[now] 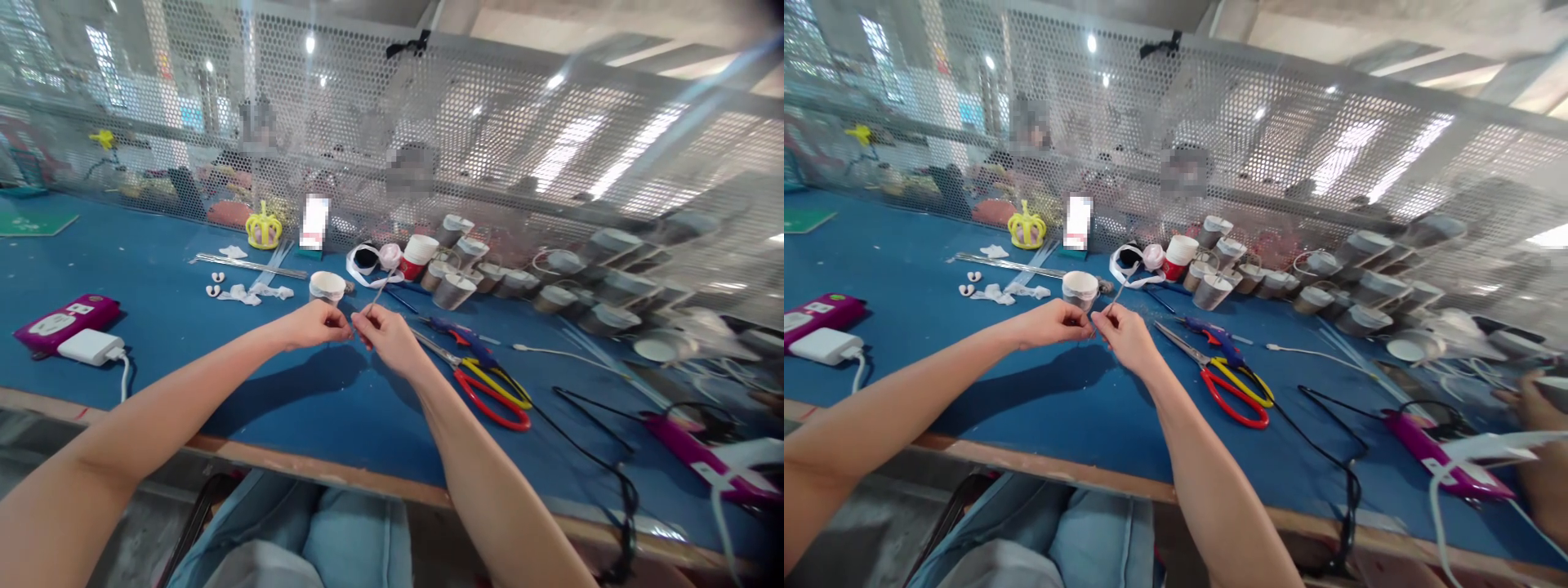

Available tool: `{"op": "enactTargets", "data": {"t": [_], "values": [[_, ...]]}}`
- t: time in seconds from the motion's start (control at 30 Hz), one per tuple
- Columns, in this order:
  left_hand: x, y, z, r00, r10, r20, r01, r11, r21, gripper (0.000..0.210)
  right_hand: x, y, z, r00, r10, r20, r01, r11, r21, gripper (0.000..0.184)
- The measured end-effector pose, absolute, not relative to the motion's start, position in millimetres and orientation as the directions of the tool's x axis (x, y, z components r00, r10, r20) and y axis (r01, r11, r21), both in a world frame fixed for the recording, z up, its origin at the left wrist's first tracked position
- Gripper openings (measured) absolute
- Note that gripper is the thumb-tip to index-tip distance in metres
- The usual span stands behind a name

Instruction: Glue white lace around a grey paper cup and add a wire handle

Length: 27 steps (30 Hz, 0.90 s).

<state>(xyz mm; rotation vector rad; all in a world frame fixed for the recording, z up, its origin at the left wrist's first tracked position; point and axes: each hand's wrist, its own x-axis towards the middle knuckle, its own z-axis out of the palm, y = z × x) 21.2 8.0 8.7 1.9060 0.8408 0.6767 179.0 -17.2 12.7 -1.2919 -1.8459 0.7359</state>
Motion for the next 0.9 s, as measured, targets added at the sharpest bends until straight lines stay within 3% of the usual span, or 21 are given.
{"op": "enactTargets", "data": {"t": [0.27,0.53,0.63,0.77,0.9], "values": [[22.0,7.0,9.2,0.603,0.785,0.141,0.371,-0.433,0.822,0.018,178.4,-18.9,13.7,-0.178,0.939,0.293,0.628,0.338,-0.702,0.026],[24.3,7.0,1.8,0.591,0.794,0.14,0.344,-0.405,0.847,0.022,176.4,-17.6,9.2,-0.145,0.933,0.328,0.64,0.342,-0.688,0.03],[24.1,6.4,1.9,0.611,0.782,0.12,0.299,-0.368,0.88,0.022,176.0,-18.3,8.7,-0.139,0.957,0.253,0.565,0.287,-0.774,0.033],[23.5,4.0,6.0,0.617,0.783,0.071,0.254,-0.284,0.925,0.022,177.8,-18.4,11.1,-0.177,0.976,0.126,0.315,0.178,-0.932,0.033],[24.1,3.7,6.3,0.63,0.774,0.061,0.242,-0.27,0.932,0.021,179.8,-16.7,11.6,-0.211,0.967,0.144,0.188,0.185,-0.965,0.032]]}}
